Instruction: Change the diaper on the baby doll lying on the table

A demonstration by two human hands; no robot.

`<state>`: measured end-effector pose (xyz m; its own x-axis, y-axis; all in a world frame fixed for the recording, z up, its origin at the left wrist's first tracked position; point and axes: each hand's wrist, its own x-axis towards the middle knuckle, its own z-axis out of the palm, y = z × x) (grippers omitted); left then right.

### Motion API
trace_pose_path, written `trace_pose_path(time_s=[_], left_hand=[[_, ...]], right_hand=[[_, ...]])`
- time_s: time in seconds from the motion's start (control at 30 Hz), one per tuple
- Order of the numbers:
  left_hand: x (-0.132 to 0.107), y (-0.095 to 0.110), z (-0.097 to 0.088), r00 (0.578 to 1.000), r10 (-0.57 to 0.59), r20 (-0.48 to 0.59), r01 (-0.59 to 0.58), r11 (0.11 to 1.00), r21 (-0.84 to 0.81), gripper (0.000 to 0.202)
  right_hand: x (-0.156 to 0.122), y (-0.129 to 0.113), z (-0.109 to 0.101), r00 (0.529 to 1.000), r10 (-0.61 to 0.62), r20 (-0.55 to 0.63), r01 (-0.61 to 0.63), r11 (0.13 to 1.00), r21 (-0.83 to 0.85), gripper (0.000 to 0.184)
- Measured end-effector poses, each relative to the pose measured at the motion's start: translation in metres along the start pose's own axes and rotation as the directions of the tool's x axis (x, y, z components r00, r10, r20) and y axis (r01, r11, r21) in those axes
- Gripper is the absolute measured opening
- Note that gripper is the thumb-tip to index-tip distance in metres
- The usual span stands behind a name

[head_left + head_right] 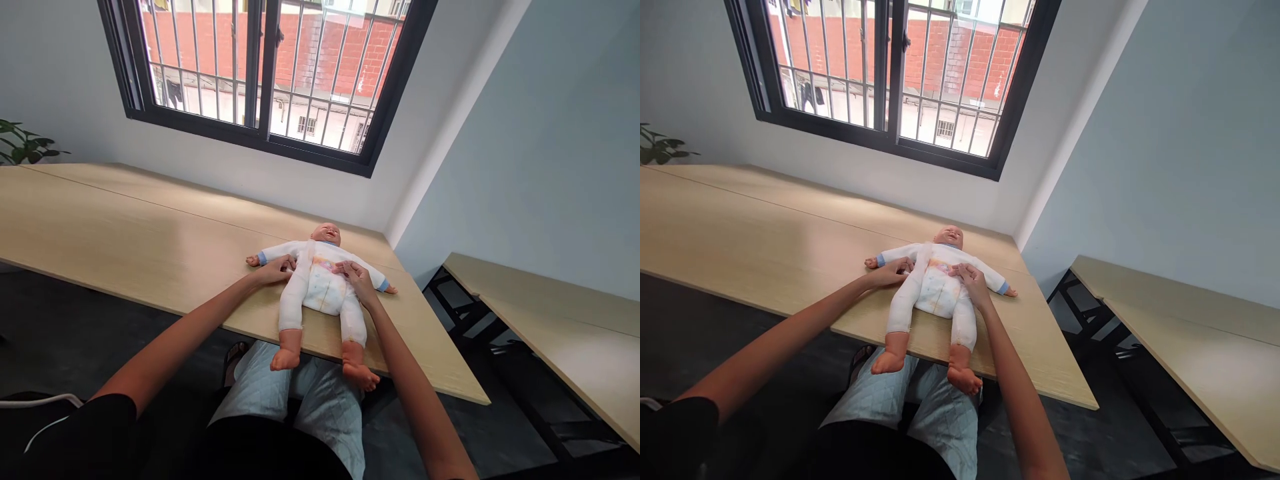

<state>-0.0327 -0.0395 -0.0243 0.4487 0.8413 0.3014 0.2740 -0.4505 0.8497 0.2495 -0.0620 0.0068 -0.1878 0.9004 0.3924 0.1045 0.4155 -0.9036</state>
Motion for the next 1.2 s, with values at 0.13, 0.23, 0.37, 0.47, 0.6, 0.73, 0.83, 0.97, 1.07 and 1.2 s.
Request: trace_pose_path(time_s=[0.13,0.23,0.37,0.47,0.6,0.73,0.83,0.97,1.07,1.2], left_hand=[[0.004,-0.003,-0.006,0.999,0.004,0.037,-0.006,0.998,0.056,0.022],[0.005,-0.004,-0.011,0.997,-0.004,0.071,-0.004,0.995,0.104,0.027],[0.001,-0.002,-0.016,0.996,0.008,0.089,-0.023,0.986,0.163,0.022],[-0.004,0.001,-0.020,0.995,0.026,0.094,-0.042,0.985,0.170,0.025],[-0.005,0.003,-0.022,0.992,0.046,0.114,-0.064,0.985,0.161,0.030],[-0.004,0.001,-0.021,0.993,0.031,0.116,-0.051,0.985,0.166,0.021],[-0.002,-0.001,-0.021,0.999,-0.008,0.052,-0.001,0.985,0.171,0.021],[0.000,-0.005,-0.023,0.993,-0.054,-0.110,0.069,0.988,0.142,0.023],[0.001,-0.007,-0.026,0.965,-0.089,-0.245,0.111,0.991,0.079,0.023],[0.000,-0.001,-0.029,0.916,-0.131,-0.380,0.116,0.991,-0.064,0.024]], right_hand=[[0.000,0.002,-0.001,1.000,-0.009,0.002,0.009,1.000,-0.005,0.049],[0.000,0.002,-0.001,1.000,-0.016,0.003,0.016,1.000,-0.009,0.048],[-0.001,-0.002,0.000,1.000,-0.028,0.008,0.028,0.999,-0.017,0.045],[-0.002,-0.004,0.001,0.999,-0.037,0.011,0.037,0.999,-0.018,0.045],[-0.002,-0.005,0.001,0.999,-0.048,0.024,0.049,0.998,-0.025,0.046],[-0.001,-0.003,-0.001,0.998,-0.046,0.037,0.047,0.999,-0.023,0.045],[-0.001,-0.001,-0.002,0.999,-0.037,0.037,0.038,0.999,-0.018,0.045],[-0.001,0.002,0.000,0.999,-0.023,0.037,0.024,1.000,-0.019,0.046],[-0.002,0.000,0.000,0.999,-0.037,0.035,0.038,0.999,-0.038,0.045],[-0.004,-0.013,0.001,0.993,-0.104,0.056,0.110,0.986,-0.124,0.042]])
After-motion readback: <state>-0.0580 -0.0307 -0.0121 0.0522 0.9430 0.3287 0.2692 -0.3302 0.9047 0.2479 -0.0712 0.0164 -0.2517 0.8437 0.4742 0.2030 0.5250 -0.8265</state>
